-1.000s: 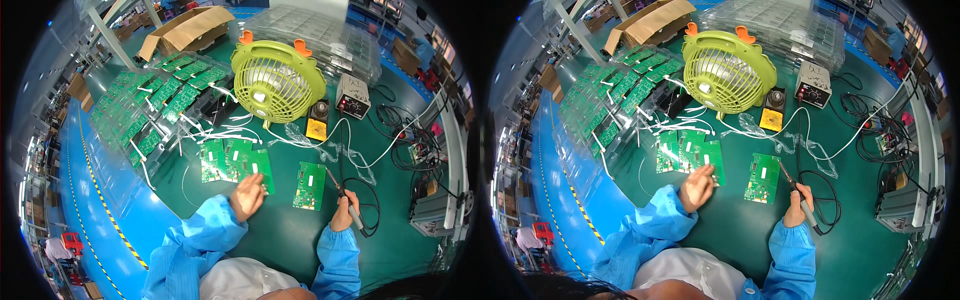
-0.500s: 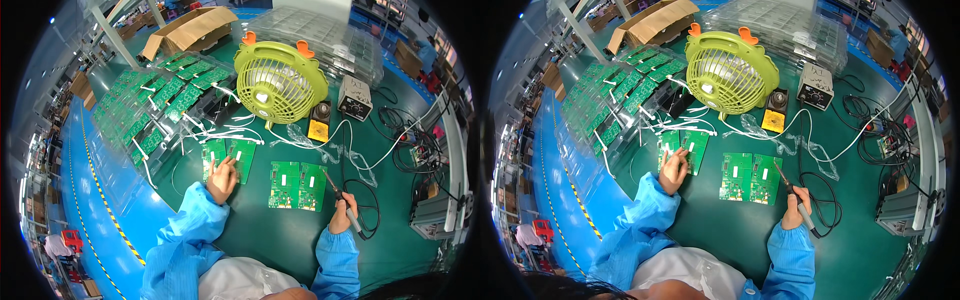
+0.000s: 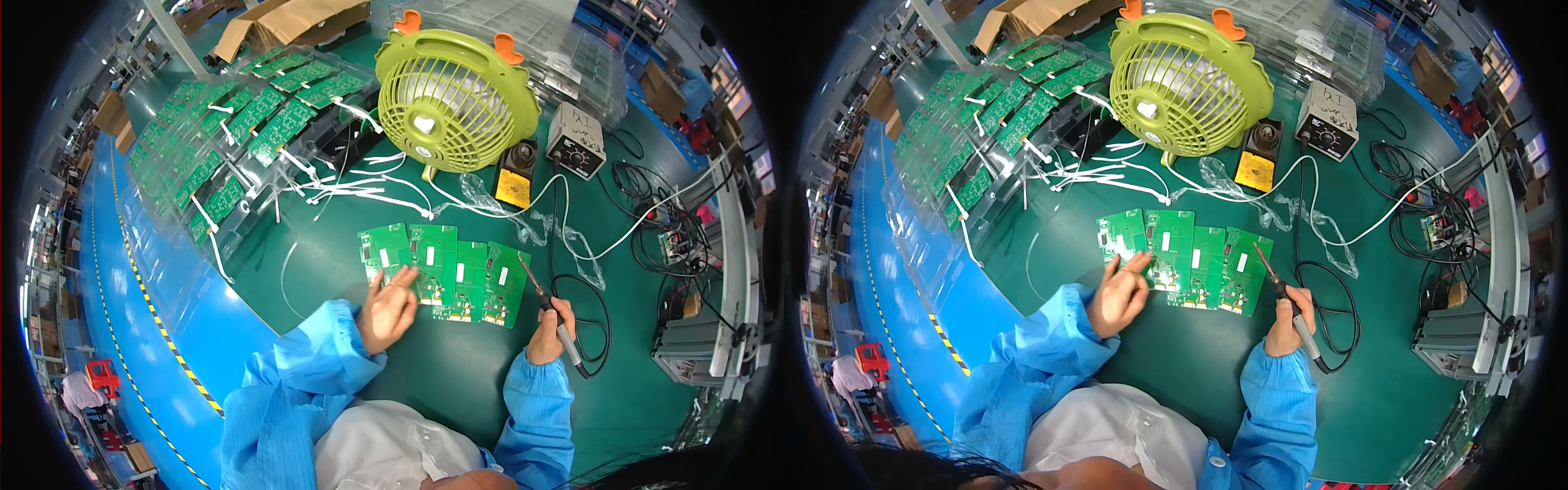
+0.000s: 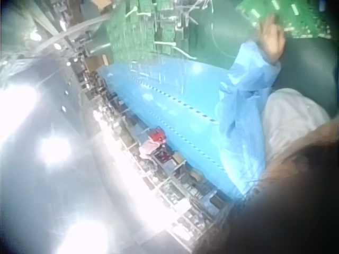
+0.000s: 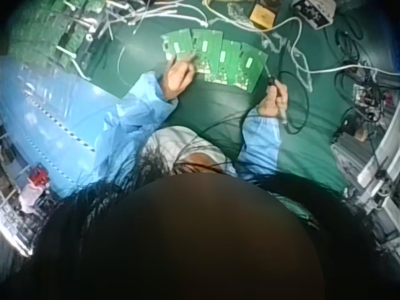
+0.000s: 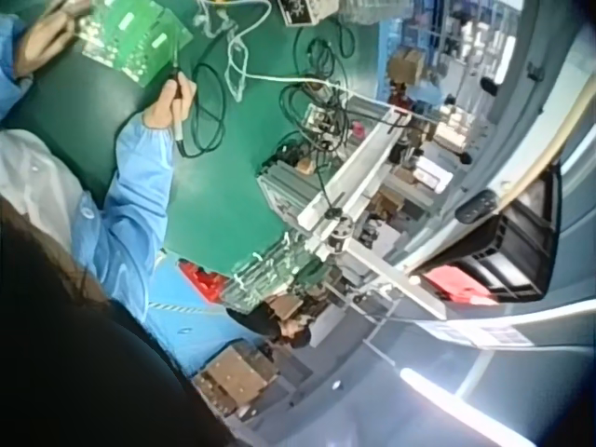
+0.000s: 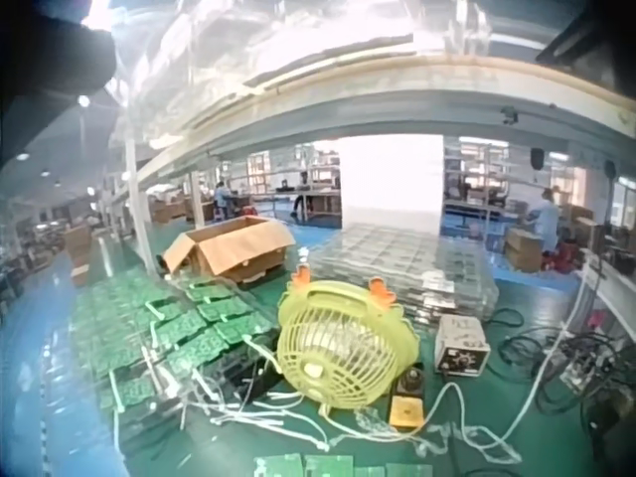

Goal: The person solders components onto green printed circuit boards using a soldering iron and solder wire, then organizes the finished boards on an assembly bench.

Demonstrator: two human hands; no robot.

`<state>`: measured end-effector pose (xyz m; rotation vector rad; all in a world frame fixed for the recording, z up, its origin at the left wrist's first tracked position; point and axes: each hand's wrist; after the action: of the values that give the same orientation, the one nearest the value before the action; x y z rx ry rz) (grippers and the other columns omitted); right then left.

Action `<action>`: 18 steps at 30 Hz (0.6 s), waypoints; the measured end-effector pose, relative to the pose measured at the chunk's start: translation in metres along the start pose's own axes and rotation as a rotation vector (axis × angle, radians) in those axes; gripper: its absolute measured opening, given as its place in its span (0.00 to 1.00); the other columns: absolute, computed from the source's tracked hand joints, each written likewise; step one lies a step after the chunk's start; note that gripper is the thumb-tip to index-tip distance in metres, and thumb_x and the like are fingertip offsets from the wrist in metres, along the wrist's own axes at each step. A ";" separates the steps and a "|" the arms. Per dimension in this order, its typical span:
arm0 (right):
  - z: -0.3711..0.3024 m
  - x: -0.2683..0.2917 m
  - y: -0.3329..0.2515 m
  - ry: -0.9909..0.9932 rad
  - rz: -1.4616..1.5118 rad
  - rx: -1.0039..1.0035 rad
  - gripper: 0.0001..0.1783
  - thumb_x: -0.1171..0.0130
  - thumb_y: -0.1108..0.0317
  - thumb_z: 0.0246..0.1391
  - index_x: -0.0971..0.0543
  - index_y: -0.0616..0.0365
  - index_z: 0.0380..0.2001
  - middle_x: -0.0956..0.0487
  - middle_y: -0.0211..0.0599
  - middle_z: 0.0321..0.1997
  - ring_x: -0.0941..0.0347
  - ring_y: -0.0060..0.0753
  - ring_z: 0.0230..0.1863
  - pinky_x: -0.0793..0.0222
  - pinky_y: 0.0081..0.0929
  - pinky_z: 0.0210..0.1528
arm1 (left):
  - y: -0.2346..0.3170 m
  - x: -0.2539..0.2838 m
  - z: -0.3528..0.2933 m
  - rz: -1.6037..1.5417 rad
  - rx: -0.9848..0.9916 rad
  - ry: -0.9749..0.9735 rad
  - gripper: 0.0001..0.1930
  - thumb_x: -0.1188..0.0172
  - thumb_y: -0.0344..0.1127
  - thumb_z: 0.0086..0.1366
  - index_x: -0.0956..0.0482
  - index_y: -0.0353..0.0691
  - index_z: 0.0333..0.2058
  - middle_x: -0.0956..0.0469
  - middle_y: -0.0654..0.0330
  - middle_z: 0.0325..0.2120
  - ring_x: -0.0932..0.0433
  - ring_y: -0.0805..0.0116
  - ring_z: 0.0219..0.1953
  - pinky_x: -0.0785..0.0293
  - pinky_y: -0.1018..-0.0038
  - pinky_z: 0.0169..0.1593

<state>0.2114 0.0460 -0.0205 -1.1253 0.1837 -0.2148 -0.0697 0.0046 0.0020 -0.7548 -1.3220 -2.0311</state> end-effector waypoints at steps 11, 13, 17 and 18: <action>-0.001 -0.003 -0.001 -0.022 0.118 -0.051 0.10 0.48 0.73 0.51 0.25 0.63 0.39 0.33 0.39 0.37 0.38 0.27 0.29 0.40 0.17 0.32 | -0.050 0.026 0.000 -0.223 -0.042 0.010 0.05 0.47 0.23 0.55 0.32 0.40 0.29 0.22 0.54 0.39 0.24 0.56 0.45 0.39 0.63 0.58; -0.004 -0.004 0.001 -0.023 0.162 -0.060 0.10 0.49 0.74 0.51 0.25 0.63 0.39 0.33 0.39 0.38 0.38 0.27 0.29 0.39 0.17 0.33 | -0.048 0.014 0.005 -0.199 -0.150 0.037 0.05 0.47 0.23 0.54 0.31 0.40 0.29 0.22 0.54 0.37 0.23 0.57 0.40 0.34 0.64 0.54; -0.006 -0.001 -0.007 -0.023 0.206 -0.094 0.11 0.50 0.75 0.51 0.25 0.63 0.39 0.32 0.40 0.38 0.38 0.27 0.29 0.39 0.17 0.33 | -0.046 0.018 0.009 -0.230 -0.155 0.088 0.05 0.46 0.22 0.54 0.30 0.39 0.28 0.23 0.57 0.32 0.25 0.61 0.31 0.30 0.70 0.43; -0.006 -0.002 -0.008 -0.017 0.222 -0.111 0.11 0.50 0.76 0.51 0.25 0.63 0.39 0.32 0.41 0.39 0.38 0.27 0.29 0.40 0.17 0.33 | -0.044 0.023 0.010 -0.245 -0.132 0.101 0.05 0.46 0.22 0.54 0.29 0.39 0.28 0.23 0.58 0.30 0.26 0.63 0.28 0.30 0.73 0.39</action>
<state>0.2077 0.0382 -0.0155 -1.2069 0.3062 0.0029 -0.1162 0.0246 -0.0039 -0.5599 -1.2853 -2.3362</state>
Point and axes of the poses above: each hand's wrist, its own z-axis towards the middle knuckle, its own x-axis out of the back of the hand, y = z × x
